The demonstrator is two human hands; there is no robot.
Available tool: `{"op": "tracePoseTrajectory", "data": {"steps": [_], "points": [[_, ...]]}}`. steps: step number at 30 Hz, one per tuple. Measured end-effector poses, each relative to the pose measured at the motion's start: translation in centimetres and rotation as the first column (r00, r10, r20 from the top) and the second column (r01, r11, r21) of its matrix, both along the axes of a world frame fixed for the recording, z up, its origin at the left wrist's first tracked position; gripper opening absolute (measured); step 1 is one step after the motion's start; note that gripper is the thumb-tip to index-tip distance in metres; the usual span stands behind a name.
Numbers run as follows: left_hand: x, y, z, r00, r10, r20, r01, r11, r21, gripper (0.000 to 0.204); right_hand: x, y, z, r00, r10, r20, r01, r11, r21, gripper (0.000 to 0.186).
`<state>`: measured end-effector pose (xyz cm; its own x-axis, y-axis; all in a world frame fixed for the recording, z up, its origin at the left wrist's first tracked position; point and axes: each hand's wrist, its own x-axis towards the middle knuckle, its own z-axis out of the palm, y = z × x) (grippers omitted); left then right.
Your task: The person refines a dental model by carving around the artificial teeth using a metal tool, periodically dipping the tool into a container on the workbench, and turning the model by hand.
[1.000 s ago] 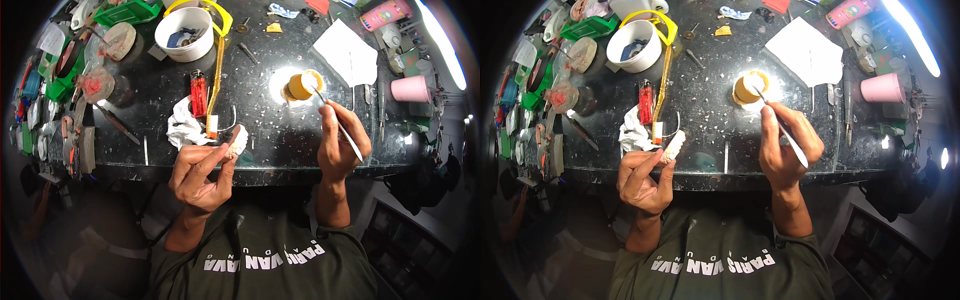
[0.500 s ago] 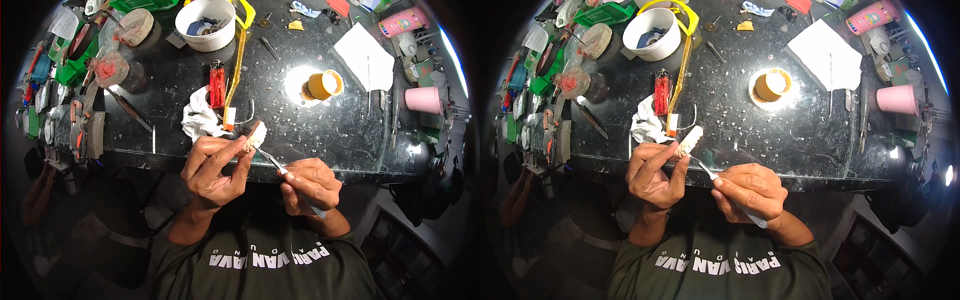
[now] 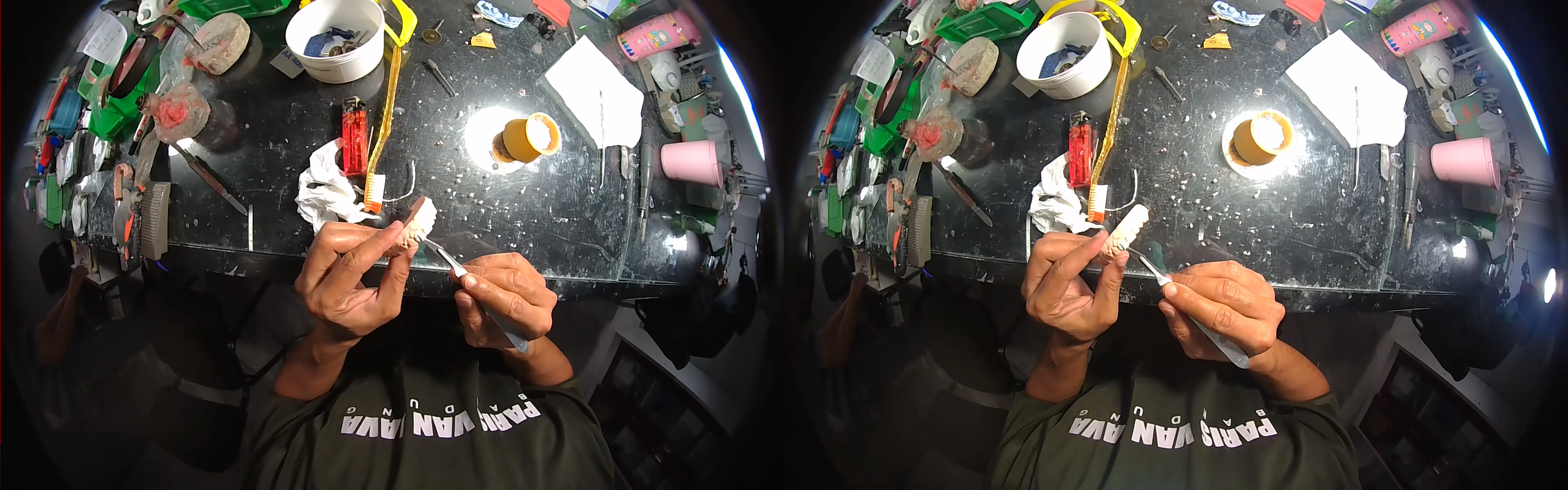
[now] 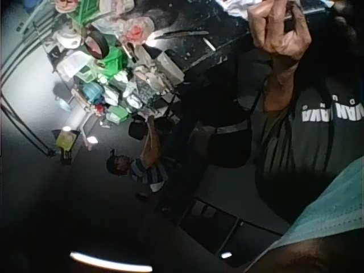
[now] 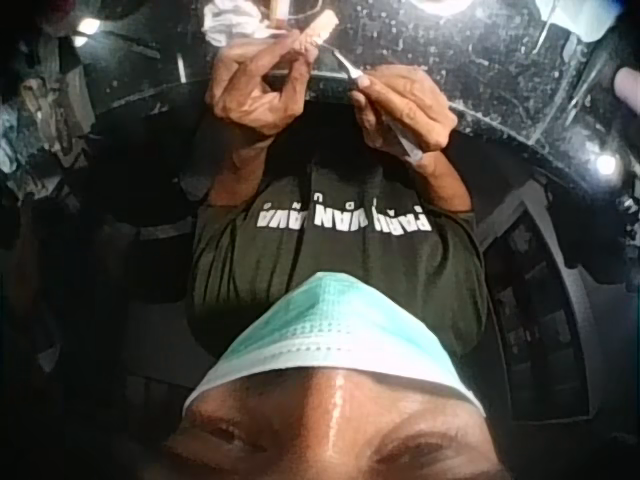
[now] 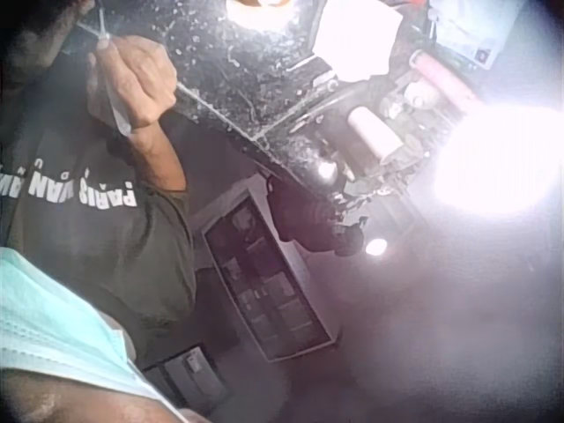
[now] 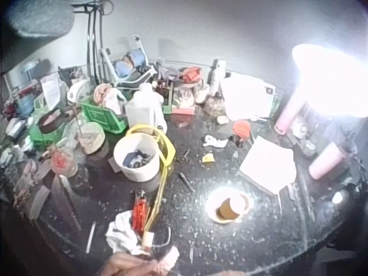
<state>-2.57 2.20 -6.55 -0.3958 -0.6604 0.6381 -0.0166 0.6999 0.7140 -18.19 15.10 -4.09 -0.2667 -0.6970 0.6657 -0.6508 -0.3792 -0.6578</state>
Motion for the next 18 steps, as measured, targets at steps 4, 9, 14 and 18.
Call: {"op": "tracePoseTrajectory", "data": {"steps": [4, 9, 14, 18], "points": [[0.1, 0.03, 0.14, 1.0, -0.025, 0.006, 0.025, 1.0, -0.006, 0.036, -0.01, -0.07, -0.08, 1.0, -0.011, -0.008, 0.011, 1.0, -0.009, 0.034], [0.13, 0.04, 0.1, 1.0, -0.02, 0.01, 0.02, 1.0, -0.004, 0.037, 0.1, -0.01, -0.2, 1.0, -0.02, -0.006, 0.02, 1.0, -0.012, 0.035], [0.1, 0.02, 0.05, 1.0, -0.014, 0.006, 0.014, 1.0, 0.001, 0.039, 0.1, 0.01, -0.19, 1.0, -0.019, 0.007, 0.019, 1.0, -0.005, 0.035], [0.06, -0.02, -0.02, 1.0, 0.0, 0.013, 0.0, 1.0, -0.005, 0.041, 0.1, -0.16, -0.15, 1.0, -0.014, 0.007, 0.014, 1.0, -0.012, 0.035]]}}
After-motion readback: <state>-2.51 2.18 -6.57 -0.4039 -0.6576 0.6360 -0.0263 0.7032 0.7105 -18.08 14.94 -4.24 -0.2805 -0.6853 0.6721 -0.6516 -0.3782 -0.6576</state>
